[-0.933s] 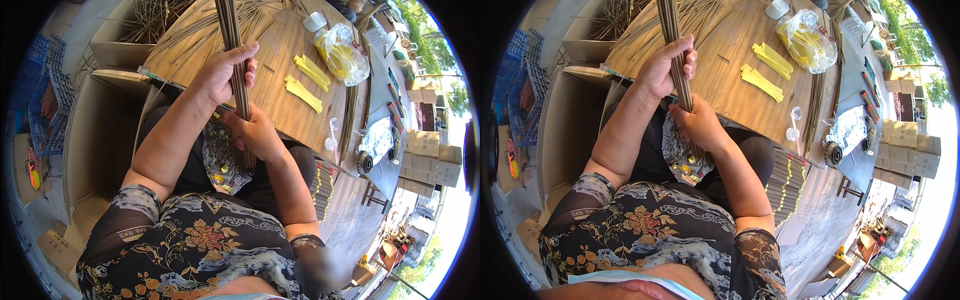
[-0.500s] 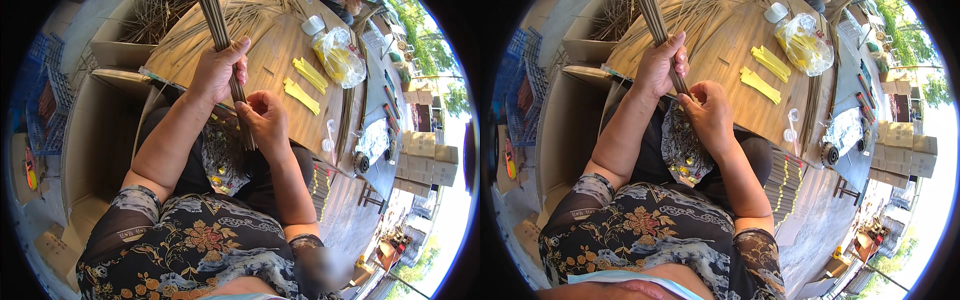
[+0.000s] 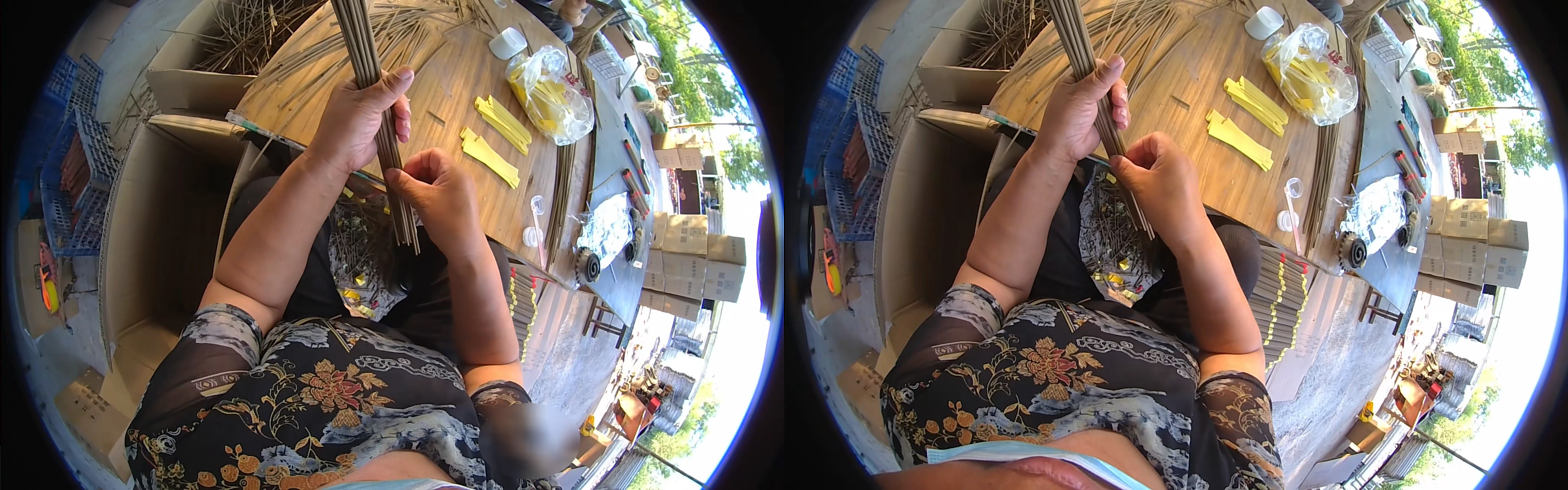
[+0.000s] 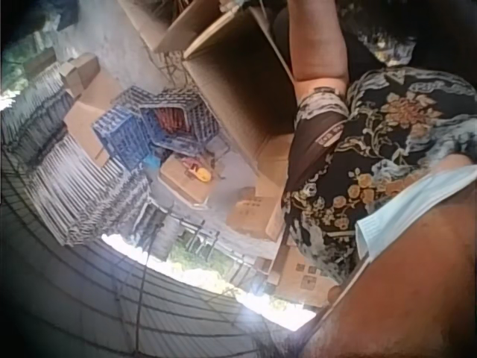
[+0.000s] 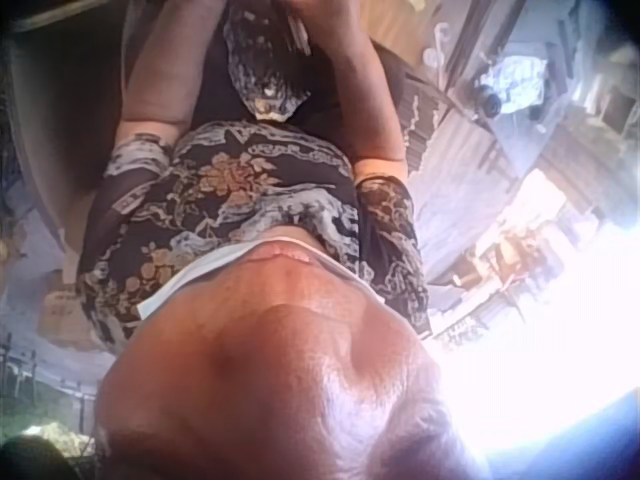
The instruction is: The person gathers thin sticks from a cardboard box, aligns them into a bundle, and wraps the bundle with a yellow paper strip. The person then applies glue to secure the wrapping and continues to bundle additional sticks.
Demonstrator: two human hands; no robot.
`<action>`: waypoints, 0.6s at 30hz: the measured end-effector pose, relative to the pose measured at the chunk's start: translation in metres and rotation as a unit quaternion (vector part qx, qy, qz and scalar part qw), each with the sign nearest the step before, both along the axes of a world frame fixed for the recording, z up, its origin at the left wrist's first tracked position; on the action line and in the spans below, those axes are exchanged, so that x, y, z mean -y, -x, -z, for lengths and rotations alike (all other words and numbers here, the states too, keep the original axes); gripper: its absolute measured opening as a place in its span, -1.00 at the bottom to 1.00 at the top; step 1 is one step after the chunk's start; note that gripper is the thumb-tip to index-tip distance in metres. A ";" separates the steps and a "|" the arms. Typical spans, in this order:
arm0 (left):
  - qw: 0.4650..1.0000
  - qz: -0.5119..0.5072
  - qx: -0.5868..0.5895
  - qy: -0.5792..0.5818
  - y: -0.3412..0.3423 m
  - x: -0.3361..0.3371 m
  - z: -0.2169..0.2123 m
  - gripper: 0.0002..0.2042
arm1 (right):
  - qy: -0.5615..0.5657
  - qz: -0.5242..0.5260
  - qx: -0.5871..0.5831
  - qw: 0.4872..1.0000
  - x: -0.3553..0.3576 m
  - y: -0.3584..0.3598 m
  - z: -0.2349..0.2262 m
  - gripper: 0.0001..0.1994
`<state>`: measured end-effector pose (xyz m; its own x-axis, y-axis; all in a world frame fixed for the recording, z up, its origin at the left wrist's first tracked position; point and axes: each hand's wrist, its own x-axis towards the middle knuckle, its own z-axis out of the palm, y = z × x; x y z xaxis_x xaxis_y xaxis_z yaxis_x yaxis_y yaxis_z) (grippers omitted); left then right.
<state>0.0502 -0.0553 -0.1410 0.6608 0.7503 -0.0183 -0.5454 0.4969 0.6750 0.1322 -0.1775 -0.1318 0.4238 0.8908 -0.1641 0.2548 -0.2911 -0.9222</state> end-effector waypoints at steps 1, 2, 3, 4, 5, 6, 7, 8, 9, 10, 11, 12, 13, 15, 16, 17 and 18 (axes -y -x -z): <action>1.000 0.003 -0.002 0.008 0.000 0.000 0.000 -0.73 | -0.004 0.000 -0.003 1.000 0.000 0.000 -0.001 -0.82; 1.000 0.006 -0.004 0.016 0.000 -0.001 0.001 -0.72 | -0.005 -0.011 -0.013 1.000 0.000 -0.001 -0.002 -0.83; 1.000 0.009 -0.006 0.023 0.000 -0.002 0.001 -0.71 | -0.006 -0.022 -0.021 1.000 -0.001 -0.003 -0.003 -0.83; 1.000 0.008 -0.003 0.025 0.000 -0.003 0.002 -0.71 | -0.008 -0.033 -0.030 0.999 -0.001 -0.004 -0.004 -0.84; 1.000 0.008 0.000 0.027 0.000 -0.005 0.003 -0.71 | 0.001 -0.043 -0.023 0.999 0.000 -0.006 -0.007 -0.84; 1.000 0.007 0.002 0.029 0.000 -0.008 0.004 -0.71 | 0.011 -0.054 -0.017 0.998 0.002 -0.006 -0.012 -0.85; 0.999 -0.003 0.002 0.038 0.002 -0.011 0.003 -0.71 | 0.020 -0.065 -0.010 0.998 0.005 -0.008 -0.015 -0.85; 0.999 -0.012 0.002 0.047 0.004 -0.014 0.002 -0.71 | 0.050 -0.086 0.008 0.995 0.011 -0.011 -0.018 -0.85; 0.998 -0.024 0.003 0.055 0.007 -0.018 0.002 -0.72 | 0.079 -0.108 0.028 0.991 0.017 -0.015 -0.020 -0.85; 0.998 -0.023 0.011 0.058 0.010 -0.024 0.004 -0.72 | 0.108 -0.131 0.047 0.984 0.024 -0.018 -0.024 -0.85; 0.998 -0.034 0.007 0.058 0.012 -0.025 0.004 -0.72 | 0.118 -0.128 0.058 0.983 0.033 -0.019 -0.030 -0.85; 0.997 -0.043 0.004 0.058 0.014 -0.025 0.000 -0.72 | 0.129 -0.123 0.071 0.982 0.044 -0.019 -0.039 -0.85; 0.997 -0.053 0.001 0.058 0.016 -0.025 -0.002 -0.72 | 0.138 -0.118 0.083 0.980 0.054 -0.020 -0.045 -0.85; 0.998 -0.049 -0.014 0.048 0.016 -0.024 -0.004 -0.70 | 0.147 -0.092 0.064 0.983 0.074 -0.024 -0.052 -0.85; 0.998 -0.041 -0.016 0.043 0.014 -0.021 -0.003 -0.69 | 0.152 -0.078 0.054 0.984 0.081 -0.025 -0.053 -0.85; 0.999 -0.033 -0.018 0.039 0.013 -0.019 -0.003 -0.69 | 0.150 -0.077 0.042 0.985 0.084 -0.024 -0.053 -0.85; 0.999 -0.029 -0.015 0.042 0.011 -0.017 -0.005 -0.70 | 0.147 -0.072 0.030 0.986 0.089 -0.024 -0.053 -0.85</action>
